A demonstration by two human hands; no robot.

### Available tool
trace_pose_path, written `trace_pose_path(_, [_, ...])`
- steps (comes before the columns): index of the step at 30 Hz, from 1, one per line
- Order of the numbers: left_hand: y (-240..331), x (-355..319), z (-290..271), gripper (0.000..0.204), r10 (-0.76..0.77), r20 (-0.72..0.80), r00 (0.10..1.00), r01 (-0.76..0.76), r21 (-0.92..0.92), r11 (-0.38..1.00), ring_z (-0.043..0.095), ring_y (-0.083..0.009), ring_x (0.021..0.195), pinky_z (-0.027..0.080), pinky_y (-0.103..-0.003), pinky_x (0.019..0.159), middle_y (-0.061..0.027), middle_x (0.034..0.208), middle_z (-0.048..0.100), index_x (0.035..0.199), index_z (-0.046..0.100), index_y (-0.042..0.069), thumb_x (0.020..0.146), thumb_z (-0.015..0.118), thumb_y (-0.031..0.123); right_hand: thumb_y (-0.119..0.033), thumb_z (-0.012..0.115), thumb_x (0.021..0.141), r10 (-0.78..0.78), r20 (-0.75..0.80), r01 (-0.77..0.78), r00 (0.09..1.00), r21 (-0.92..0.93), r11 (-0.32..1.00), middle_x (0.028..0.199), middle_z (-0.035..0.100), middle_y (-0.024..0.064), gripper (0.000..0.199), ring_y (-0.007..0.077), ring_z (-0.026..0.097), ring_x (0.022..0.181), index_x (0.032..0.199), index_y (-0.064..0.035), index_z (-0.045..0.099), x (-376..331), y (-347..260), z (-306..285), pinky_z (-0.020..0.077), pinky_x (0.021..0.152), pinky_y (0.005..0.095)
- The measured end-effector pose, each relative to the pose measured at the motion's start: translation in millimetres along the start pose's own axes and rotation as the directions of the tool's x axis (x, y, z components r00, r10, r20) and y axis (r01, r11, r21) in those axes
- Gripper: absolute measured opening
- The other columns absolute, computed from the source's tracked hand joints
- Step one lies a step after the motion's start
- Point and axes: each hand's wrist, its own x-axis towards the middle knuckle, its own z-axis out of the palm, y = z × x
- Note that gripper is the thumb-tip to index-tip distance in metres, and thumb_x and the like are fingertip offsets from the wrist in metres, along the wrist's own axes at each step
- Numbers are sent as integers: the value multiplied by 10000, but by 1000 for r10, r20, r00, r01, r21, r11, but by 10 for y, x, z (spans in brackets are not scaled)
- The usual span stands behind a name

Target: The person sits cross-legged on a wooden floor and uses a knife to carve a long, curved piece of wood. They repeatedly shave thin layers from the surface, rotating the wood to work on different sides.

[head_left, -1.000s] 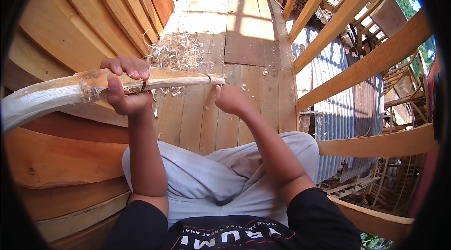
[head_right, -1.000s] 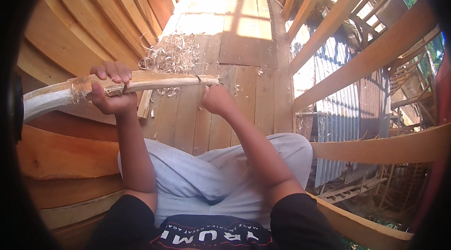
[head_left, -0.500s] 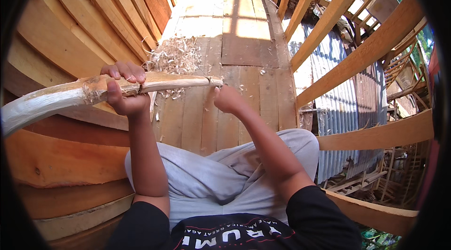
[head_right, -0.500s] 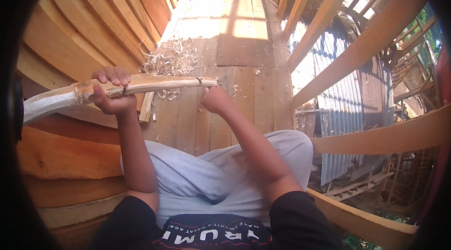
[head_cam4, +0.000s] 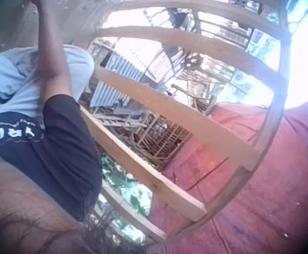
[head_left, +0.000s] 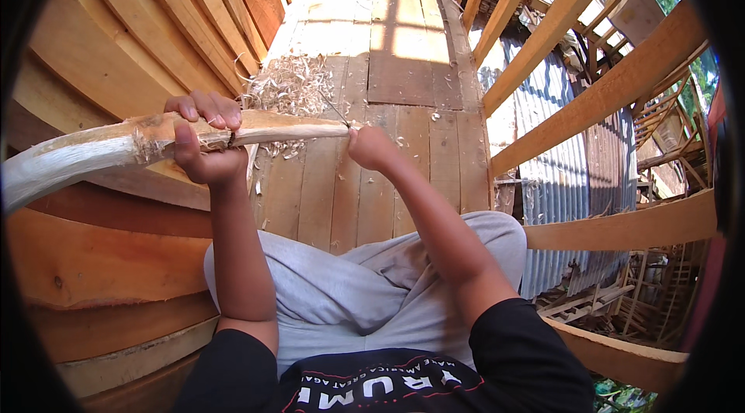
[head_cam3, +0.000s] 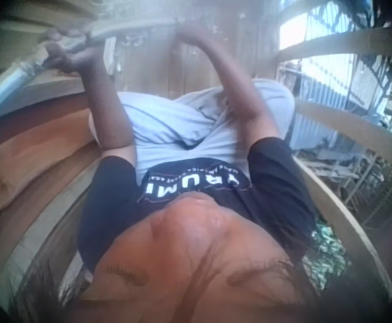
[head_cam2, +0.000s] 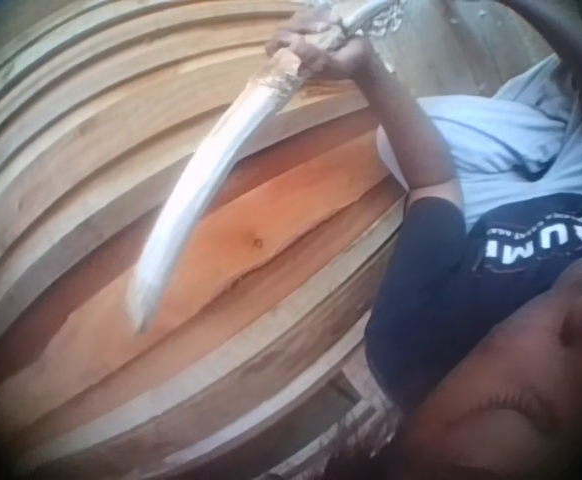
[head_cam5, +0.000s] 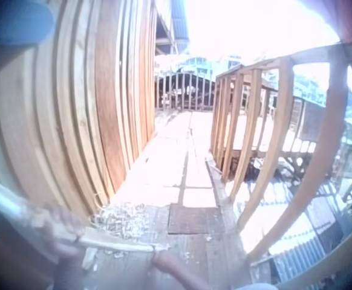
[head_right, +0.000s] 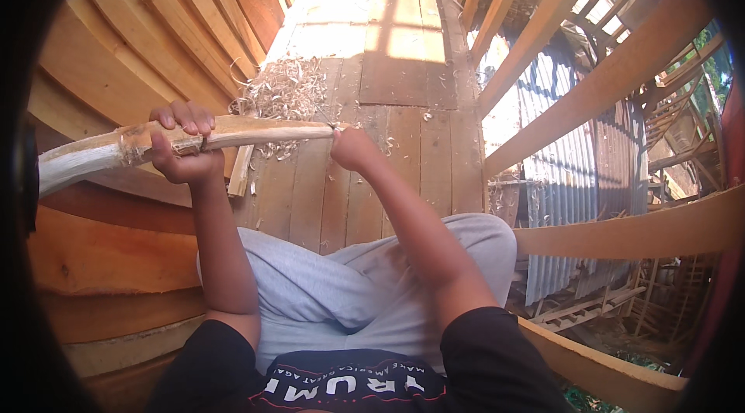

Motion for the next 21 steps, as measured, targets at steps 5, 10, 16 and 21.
trace_pose_path(5, [26,-46,-35,294,20,31,999,-21,12,1000,428,-147,536,395,-271,535,-33,620,406,833,402,107,787,584,333,-256,376,940,99,71,-90,993,-118,989,987,621,288,422,410,602,936,928,79,633,-341,-2,-94,476,836,465])
trace_pose_path(10, [14,18,-55,286,-16,-53,998,19,51,999,434,-149,541,389,-278,545,-31,621,413,832,407,112,797,560,351,-224,399,930,139,140,-120,980,-135,984,990,637,247,368,379,611,954,962,51,641,-301,-49,-168,483,837,448])
trace_pose_path(16, [-32,-45,146,355,-27,118,993,22,47,999,436,-134,547,386,-283,564,-17,638,427,828,411,125,792,578,436,-198,412,917,232,106,-201,967,-242,949,995,647,216,325,373,613,960,966,15,652,165,485,137,486,844,432])
trace_pose_path(21, [5,-92,197,381,17,182,983,-24,38,999,454,-142,548,404,-264,553,-43,651,435,860,387,100,769,633,376,-250,399,936,114,189,-81,975,-177,981,889,638,265,396,390,630,842,909,68,632,103,518,28,494,747,464])
